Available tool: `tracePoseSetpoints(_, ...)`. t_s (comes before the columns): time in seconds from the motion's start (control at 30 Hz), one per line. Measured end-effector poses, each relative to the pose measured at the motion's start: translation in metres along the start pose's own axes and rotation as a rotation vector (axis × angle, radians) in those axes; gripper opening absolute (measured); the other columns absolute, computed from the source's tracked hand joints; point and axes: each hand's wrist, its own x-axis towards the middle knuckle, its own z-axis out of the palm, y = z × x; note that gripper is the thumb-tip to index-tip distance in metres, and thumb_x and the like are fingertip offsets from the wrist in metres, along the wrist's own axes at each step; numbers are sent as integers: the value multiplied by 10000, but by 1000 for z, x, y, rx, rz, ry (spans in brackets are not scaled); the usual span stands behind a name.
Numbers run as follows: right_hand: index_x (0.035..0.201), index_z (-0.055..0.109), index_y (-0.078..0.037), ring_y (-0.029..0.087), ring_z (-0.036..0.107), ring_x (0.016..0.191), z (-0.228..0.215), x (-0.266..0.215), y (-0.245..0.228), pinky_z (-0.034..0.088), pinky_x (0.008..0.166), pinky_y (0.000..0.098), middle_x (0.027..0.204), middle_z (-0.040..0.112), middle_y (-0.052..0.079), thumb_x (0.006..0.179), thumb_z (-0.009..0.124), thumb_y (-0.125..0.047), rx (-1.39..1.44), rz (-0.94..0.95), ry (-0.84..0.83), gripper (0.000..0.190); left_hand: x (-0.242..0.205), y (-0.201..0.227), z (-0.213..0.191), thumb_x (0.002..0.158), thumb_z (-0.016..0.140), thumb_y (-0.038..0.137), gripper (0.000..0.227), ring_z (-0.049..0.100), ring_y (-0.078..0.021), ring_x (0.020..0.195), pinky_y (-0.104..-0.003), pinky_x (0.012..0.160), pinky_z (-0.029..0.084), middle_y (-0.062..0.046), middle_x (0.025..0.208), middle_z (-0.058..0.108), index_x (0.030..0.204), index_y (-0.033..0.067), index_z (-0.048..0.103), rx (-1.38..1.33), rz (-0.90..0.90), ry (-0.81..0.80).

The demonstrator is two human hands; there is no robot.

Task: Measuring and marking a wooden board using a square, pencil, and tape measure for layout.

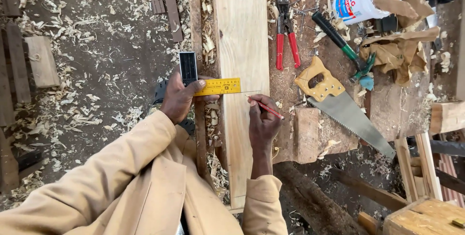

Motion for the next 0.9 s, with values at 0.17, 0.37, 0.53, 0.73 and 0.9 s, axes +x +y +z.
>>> tracePoseSetpoints(0.17, 832, 628, 19, 135, 566, 704, 0, 1, -2, 485, 629, 260, 730, 591, 135, 803, 574, -37, -26, 0, -7, 83, 0, -2, 0, 811, 592, 35, 433, 602, -462, 865, -544, 652, 582, -311, 932, 564, 1161, -16, 341, 5, 22, -13)
tracePoseSetpoints(0.37, 837, 626, 17, 126, 559, 696, 6, 3, -10, 483, 610, 259, 737, 592, 130, 812, 566, -39, -35, 5, -22, 85, -4, -3, -5, 800, 591, 30, 422, 584, -494, 878, -556, 647, 573, -323, 936, 542, 1138, -36, 348, 13, 1, -16)
tracePoseSetpoints(0.53, 829, 636, 12, 128, 556, 673, 9, 7, -4, 482, 607, 259, 726, 593, 132, 806, 581, -34, -48, -4, -17, 75, 1, 0, -1, 813, 560, 2, 432, 573, -516, 878, -560, 640, 575, -306, 921, 521, 1173, -42, 326, 32, 30, -45)
tracePoseSetpoints(0.73, 852, 630, 21, 165, 564, 747, 11, 11, -14, 489, 666, 287, 770, 577, 138, 821, 586, -24, -99, -64, -76, 71, 15, -22, -37, 832, 558, 25, 454, 569, -509, 880, -565, 659, 565, -321, 950, 522, 1193, -55, 293, 82, 25, -61)
tracePoseSetpoints(0.9, 813, 610, 7, 188, 553, 740, 8, 8, -6, 482, 655, 294, 752, 557, 124, 811, 574, -24, -137, -103, -117, 48, 14, -23, -37, 841, 548, 30, 443, 565, -506, 896, -551, 661, 572, -326, 947, 530, 1195, -56, 295, 113, 35, -76)
